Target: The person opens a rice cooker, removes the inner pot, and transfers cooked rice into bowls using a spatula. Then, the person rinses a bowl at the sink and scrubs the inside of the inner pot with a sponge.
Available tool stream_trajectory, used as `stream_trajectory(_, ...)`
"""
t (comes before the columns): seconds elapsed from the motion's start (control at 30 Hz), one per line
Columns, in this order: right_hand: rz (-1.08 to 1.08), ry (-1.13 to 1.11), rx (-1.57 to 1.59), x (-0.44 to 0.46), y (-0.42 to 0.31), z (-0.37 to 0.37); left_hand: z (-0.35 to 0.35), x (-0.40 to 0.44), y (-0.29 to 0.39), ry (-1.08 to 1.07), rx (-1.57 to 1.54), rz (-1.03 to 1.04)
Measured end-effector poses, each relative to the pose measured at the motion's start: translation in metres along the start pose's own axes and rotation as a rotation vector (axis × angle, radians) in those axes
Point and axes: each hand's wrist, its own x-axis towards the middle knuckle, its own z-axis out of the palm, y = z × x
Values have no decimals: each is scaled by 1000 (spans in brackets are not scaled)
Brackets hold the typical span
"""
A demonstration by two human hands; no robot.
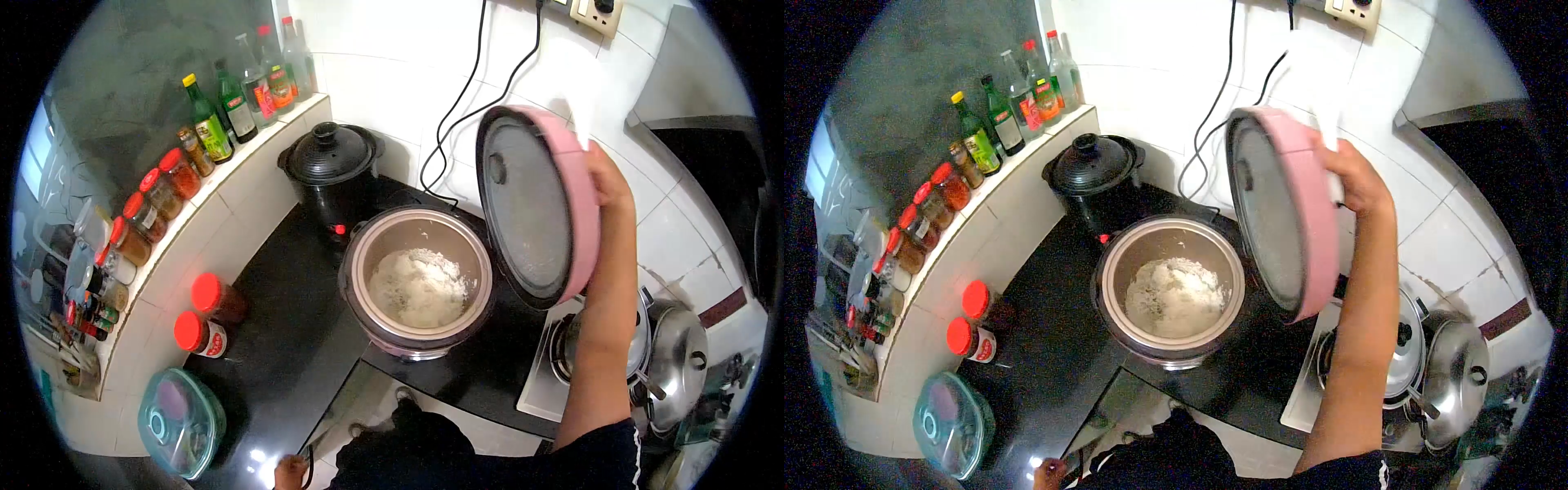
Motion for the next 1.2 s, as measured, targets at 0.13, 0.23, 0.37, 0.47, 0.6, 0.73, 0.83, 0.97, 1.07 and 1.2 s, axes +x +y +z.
stream_trajectory(0.13, 92, 461, -311, -30, 11, -40, -69, 35, 182, -75, -124, 120)
stream_trajectory(0.23, -124, 486, -178, -70, 7, -36, -83, 78, 251, 47, -19, 465)
stream_trajectory(0.37, -375, 868, -386, -162, -11, -23, -97, 115, 366, 51, -102, 666)
stream_trajectory(0.47, -509, 268, 107, -202, 26, 37, -93, 137, 440, 65, -145, 760)
stream_trajectory(0.6, 478, 109, -256, -170, 89, 122, -68, 189, 497, 128, -41, 843)
stream_trajectory(0.73, 189, 310, -591, -140, 156, 127, -45, 242, 515, 125, 180, 733)
stream_trajectory(0.83, 271, 390, -695, -130, 168, 123, -42, 253, 525, 32, 313, 656)
stream_trajectory(0.97, 455, 384, -371, -120, 160, 126, -33, 264, 524, 32, 244, 595)
stream_trajectory(1.07, 452, 366, -308, -126, 164, 124, -14, 263, 515, 129, 126, 595)
stream_trajectory(1.2, 465, 435, -85, -120, 172, 128, -35, 256, 540, 8, 187, 446)
